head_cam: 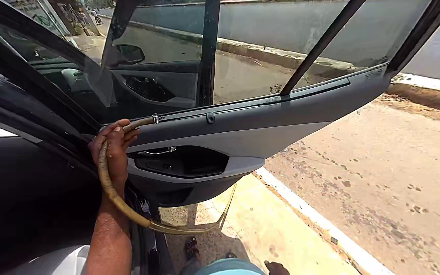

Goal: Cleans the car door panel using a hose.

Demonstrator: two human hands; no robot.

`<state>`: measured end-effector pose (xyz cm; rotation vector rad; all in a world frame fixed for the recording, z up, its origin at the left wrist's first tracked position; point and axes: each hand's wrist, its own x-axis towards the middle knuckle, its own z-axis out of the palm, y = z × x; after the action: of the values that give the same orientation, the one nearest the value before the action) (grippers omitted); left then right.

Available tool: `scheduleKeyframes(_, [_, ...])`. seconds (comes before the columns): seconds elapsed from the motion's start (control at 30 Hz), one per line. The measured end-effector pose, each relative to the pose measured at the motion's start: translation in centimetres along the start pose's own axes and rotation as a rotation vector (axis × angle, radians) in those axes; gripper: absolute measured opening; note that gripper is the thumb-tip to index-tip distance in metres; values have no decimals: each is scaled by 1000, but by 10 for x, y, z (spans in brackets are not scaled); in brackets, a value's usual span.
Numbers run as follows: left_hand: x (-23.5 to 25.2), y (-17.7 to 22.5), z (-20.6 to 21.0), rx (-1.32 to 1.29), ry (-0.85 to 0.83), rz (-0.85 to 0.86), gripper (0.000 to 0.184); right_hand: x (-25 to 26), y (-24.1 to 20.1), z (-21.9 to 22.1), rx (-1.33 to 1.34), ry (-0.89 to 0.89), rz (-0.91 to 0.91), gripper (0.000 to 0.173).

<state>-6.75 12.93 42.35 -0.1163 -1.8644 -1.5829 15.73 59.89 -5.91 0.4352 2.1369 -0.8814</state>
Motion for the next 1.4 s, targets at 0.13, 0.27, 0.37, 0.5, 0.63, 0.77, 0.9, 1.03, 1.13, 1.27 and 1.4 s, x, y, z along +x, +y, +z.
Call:
scheduleKeyframes(0.13, [-21, -14, -65, 161, 110, -66, 37, 14, 4, -10, -21, -13, -1, 61])
scheduleKeyframes(0.27, [-58, -45, -90, 339, 44, -190, 39, 28, -3, -16, -74, -36, 0, 61])
scheduleKeyframes(0.37, [-62, -62, -78, 369, 54, -258, 35, 32, -14, -21, -68, -29, -22, 60])
scheduleKeyframes(0.5, [-63, -75, -57, 361, -13, -298, 33, 34, -34, -31, -38, -16, -72, 58])
scheduleKeyframes(0.63, [-61, -84, -36, 348, -75, -310, 33, 35, -43, -32, 15, -6, -100, 58])
scheduleKeyframes(0.77, [-59, -86, -7, 452, -184, -271, 34, 27, -43, -25, 2, -8, -118, 57])
scheduleKeyframes(0.9, [-63, -99, 27, 552, -287, -198, 33, 13, -45, -13, 4, -23, -99, 55])
scheduleKeyframes(1.03, [-67, -113, 52, 625, -352, -185, 34, -17, -107, -7, 163, 28, -290, 49])
scheduleKeyframes(1.13, [-70, -119, 68, 632, -394, -180, 35, -46, -197, -13, 315, 9, -541, 47])
scheduleKeyframes(1.27, [-75, -120, 75, 674, -445, -233, 33, -95, -323, -30, 500, -380, -847, 56])
scheduleKeyframes(1.4, [-78, -134, 63, 671, -514, -223, 29, -129, -394, -22, 694, -560, -986, 52])
